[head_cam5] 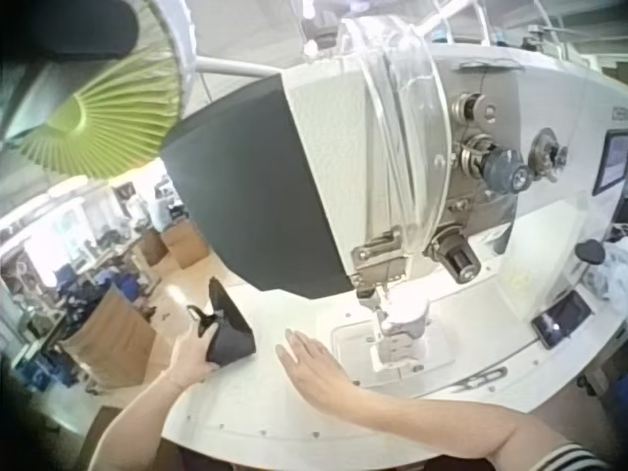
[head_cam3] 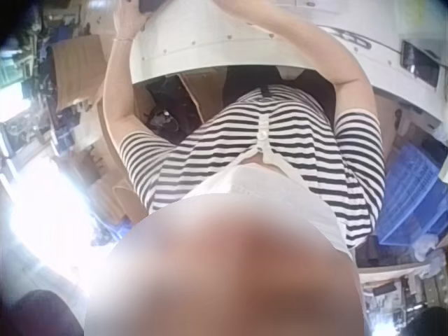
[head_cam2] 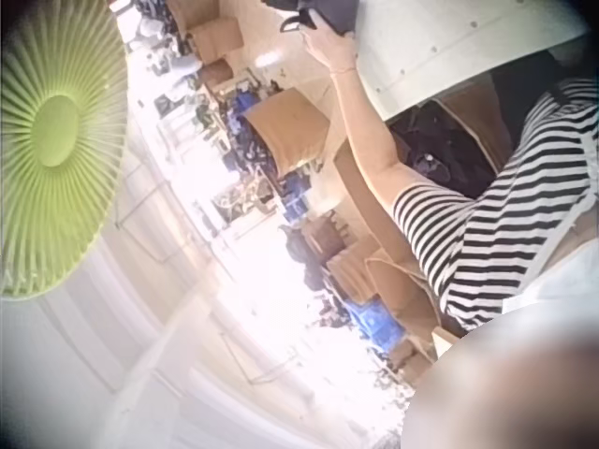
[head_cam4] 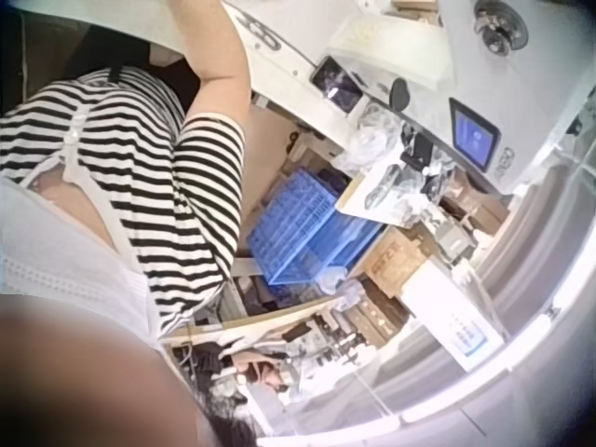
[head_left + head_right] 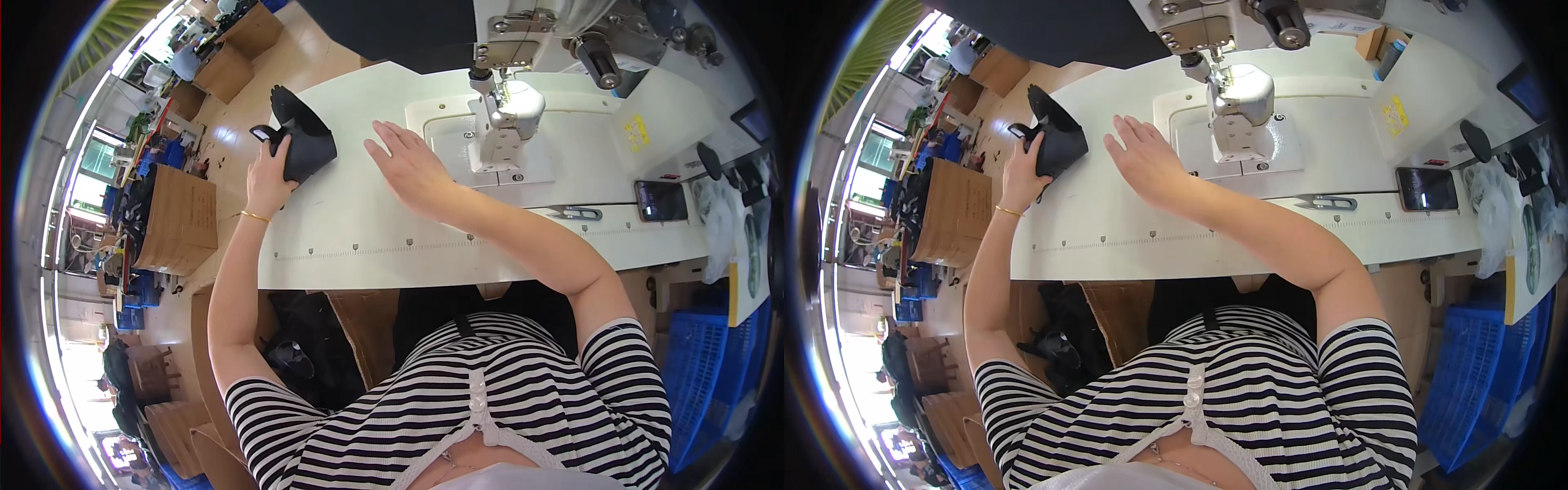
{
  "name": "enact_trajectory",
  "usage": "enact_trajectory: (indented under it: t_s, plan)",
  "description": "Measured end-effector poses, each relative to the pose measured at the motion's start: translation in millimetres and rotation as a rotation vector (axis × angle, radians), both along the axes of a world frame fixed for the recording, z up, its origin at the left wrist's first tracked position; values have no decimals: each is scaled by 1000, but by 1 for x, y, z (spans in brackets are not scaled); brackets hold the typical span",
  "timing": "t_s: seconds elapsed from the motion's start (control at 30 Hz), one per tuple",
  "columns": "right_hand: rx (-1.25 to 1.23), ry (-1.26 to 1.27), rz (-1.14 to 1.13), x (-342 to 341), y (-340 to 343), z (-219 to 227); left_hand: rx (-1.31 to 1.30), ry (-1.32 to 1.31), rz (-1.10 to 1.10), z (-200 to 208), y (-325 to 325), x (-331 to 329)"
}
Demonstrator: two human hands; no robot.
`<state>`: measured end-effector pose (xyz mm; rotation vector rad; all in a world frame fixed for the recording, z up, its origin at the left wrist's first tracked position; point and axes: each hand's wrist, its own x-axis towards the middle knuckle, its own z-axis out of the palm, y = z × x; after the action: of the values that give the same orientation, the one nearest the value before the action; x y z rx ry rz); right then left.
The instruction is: Sewing and assembling shoe components using an industrial sewing machine and handling material from boxes.
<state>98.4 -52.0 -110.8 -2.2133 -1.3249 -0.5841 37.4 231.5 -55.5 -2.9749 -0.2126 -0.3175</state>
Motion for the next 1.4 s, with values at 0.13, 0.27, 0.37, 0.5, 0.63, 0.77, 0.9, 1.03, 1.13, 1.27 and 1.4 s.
enact_trajectory:
  t_s: [0.13, 0.27, 0.37, 0.5, 0.63, 0.77, 0.9, 1.03, 1.13, 1.27, 1.4]
  plan:
    - [10, -143, 22, -5, 12, 13, 63, -49, -51, 3, 1, -26]
    - [85, -322, 74, 3, 17, 34, -120, 105, -332, 86, -40, -49]
    - [13, -278, 196, 4, 18, 33, -354, 300, -418, 130, -71, -66]
    - [35, 178, 218, -19, -12, 55, -606, -137, -387, 121, -50, -76]
    - [448, 769, 72, -16, -46, 33, -830, -111, 245, 62, 4, -82]
    - [860, 1111, 45, -15, -72, 29, -1673, 539, -321, -12, -59, -93]
    - [884, 1009, 31, -31, -78, 26, -2202, 228, -468, -54, -148, -90]
    - [757, 1006, 32, -42, -102, 30, -2019, -5, -363, -23, -194, -77]
    - [841, 1263, 128, -66, -118, 40, -2139, -30, -409, -1, -210, -71]
    - [986, 1483, 251, -71, -129, 53, -2097, -73, -352, 20, -226, -58]
    - [1082, 1509, 321, -57, -129, 57, -2098, -54, -317, 36, -230, -40]
